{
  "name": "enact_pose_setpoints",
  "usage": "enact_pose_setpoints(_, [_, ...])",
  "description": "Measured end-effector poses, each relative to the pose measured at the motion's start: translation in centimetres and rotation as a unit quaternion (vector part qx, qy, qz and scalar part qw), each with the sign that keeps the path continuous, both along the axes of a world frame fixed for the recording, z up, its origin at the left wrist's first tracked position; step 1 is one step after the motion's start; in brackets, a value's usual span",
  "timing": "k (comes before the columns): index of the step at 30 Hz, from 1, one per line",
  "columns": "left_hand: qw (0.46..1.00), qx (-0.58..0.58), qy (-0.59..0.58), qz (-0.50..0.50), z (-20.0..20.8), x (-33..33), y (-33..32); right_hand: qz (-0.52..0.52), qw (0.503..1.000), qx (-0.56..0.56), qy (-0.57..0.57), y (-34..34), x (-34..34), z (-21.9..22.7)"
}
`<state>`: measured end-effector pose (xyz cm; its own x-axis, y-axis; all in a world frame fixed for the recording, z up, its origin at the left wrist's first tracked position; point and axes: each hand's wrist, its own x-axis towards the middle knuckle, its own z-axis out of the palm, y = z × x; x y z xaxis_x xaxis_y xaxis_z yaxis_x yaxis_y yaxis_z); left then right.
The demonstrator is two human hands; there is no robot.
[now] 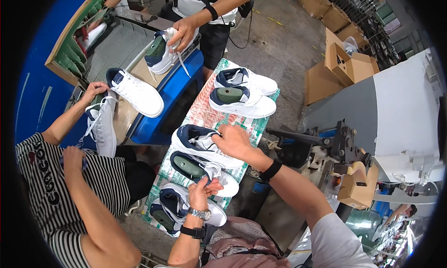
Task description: Insert shoe lasts into uppers and move a transport rack in a factory setting.
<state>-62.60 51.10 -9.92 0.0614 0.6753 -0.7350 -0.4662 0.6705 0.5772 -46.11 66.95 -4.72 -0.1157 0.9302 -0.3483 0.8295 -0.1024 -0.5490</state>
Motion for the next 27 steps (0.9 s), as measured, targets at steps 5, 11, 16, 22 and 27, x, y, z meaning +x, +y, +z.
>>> enact_pose_setpoints(5, [0.999, 0.029, 0.002, -0.033, -0.1, 1.5, 0.8, -0.082, 0.992, 0.093, 0.021, -3.4, 0.2, -1.1])
enact_pose_setpoints(11, [0.997, 0.033, -0.072, 0.001, -9.1, -3.7, -0.1, -0.238, 0.953, 0.11, 0.151, -16.8, 3.3, 4.5])
enact_pose_setpoints(16, [0.995, 0.028, -0.013, -0.099, -6.9, -3.5, 2.5, -0.433, 0.872, 0.045, 0.223, -35.7, 10.4, 9.3])
enact_pose_setpoints(22, [0.974, 0.13, 0.013, -0.185, -2.4, -0.8, -1.9, -0.703, 0.699, 0.034, 0.128, -57.1, 16.9, 9.1])
enact_pose_setpoints(27, [0.882, 0.287, 0.065, -0.368, 8.3, 7.4, -11.8, -0.758, 0.651, 0.006, 0.043, -67.8, 26.6, -1.9])
